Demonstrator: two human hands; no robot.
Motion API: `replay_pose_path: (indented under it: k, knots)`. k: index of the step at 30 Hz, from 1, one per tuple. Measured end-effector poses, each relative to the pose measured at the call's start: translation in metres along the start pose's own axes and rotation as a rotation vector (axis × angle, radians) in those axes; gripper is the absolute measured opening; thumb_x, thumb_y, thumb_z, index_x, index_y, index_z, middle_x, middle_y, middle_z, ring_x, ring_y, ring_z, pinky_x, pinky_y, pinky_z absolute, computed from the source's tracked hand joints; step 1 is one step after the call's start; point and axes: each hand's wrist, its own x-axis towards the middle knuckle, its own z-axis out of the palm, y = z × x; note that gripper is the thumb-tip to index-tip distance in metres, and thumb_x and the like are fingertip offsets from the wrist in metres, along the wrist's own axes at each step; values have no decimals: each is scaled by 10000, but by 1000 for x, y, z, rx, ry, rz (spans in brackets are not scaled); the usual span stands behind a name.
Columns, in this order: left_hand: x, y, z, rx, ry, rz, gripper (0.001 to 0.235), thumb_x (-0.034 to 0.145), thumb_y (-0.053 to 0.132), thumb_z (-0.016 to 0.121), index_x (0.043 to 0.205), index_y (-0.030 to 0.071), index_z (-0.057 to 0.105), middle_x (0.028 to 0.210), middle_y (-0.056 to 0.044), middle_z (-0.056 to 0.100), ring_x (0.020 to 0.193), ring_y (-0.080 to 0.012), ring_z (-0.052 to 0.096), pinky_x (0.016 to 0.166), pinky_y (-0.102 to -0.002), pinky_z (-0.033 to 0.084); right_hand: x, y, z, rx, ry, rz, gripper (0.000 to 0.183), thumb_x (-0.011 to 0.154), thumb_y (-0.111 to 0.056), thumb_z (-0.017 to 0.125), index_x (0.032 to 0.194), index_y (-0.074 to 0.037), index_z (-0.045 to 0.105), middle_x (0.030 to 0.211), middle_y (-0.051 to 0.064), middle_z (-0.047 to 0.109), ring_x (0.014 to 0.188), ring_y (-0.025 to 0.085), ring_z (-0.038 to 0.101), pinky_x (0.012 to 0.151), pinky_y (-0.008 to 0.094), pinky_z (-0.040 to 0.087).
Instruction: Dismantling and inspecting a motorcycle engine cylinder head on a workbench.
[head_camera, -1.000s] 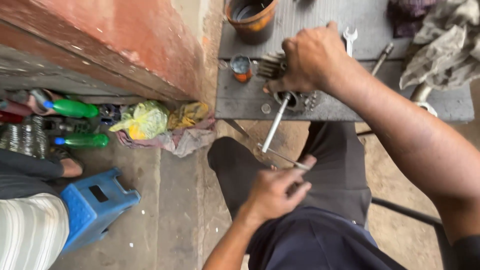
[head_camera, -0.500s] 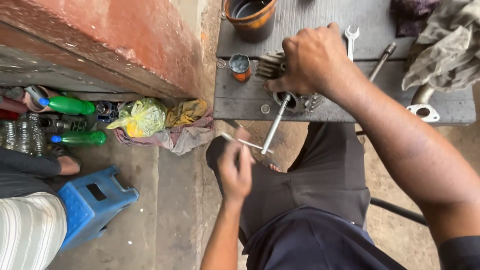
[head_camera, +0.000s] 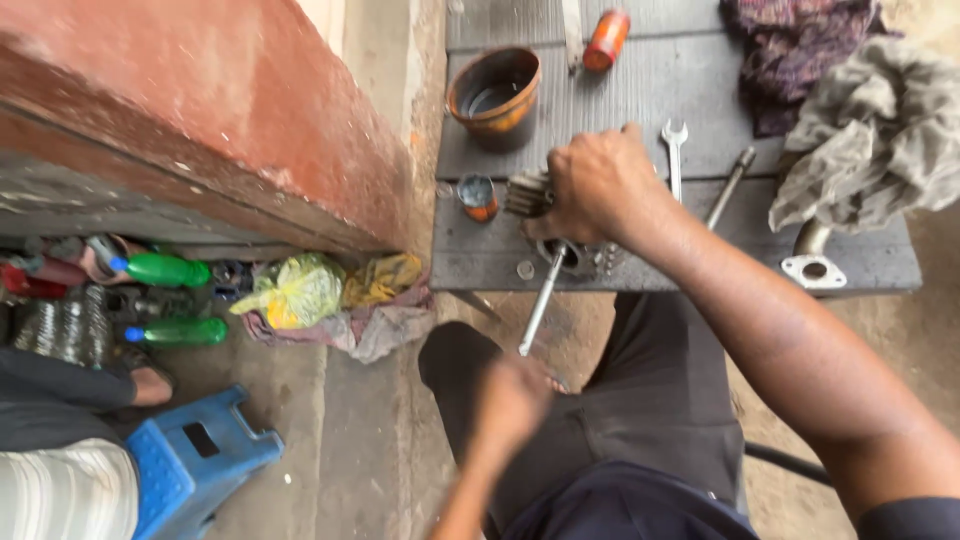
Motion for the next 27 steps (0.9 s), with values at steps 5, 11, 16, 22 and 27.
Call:
replay_pose_path:
  k: [5, 11, 16, 22, 27]
  knots:
    - [-24, 42, -21, -274, -29, 339, 162, 944, 146, 676, 981, -7, 716, 953, -145, 768, 739, -149, 699, 652, -290, 564, -8, -4, -16, 53, -29, 12, 660, 748, -730, 753, 663, -79, 689, 590, 37, 597, 535, 203, 557, 697, 431, 439]
    - [0, 2, -2, -158, 215, 169, 292, 921, 185, 661, 1154, 21, 726, 829, -116, 744, 653, -167, 616, 608, -309, 516, -9, -3, -16, 75, -2, -7, 649, 720, -723, 769, 683, -78, 714, 641, 55, 640, 598, 235, 629, 747, 458, 449]
    - [-27, 51, -13, -36, -86, 490, 181, 919, 153, 715, 1066, 51, 740, 807, -123, 756, 726, -222, 731, 674, -333, 573, -10, -2, -12, 119, 47, 2, 677, 685, -732, 790, 734, -62, 708, 685, 103, 669, 653, 293, 674, 757, 486, 463]
    - [10, -1, -17, -90, 382, 276, 425, 902, 84, 528, 1303, 15, 648, 1083, -138, 770, 901, -286, 770, 767, -353, 596, -13, -7, -24, 82, -10, 22, 699, 700, -745, 774, 764, -51, 721, 725, 102, 689, 688, 286, 701, 799, 473, 479]
    - [-34, 64, -12, -52, -108, 422, 227, 926, 183, 705, 1124, 71, 715, 1032, -143, 784, 800, -261, 773, 724, -356, 608, -3, -4, -11, 56, -16, 17, 678, 706, -731, 776, 814, -68, 690, 696, 98, 696, 666, 277, 692, 768, 475, 473]
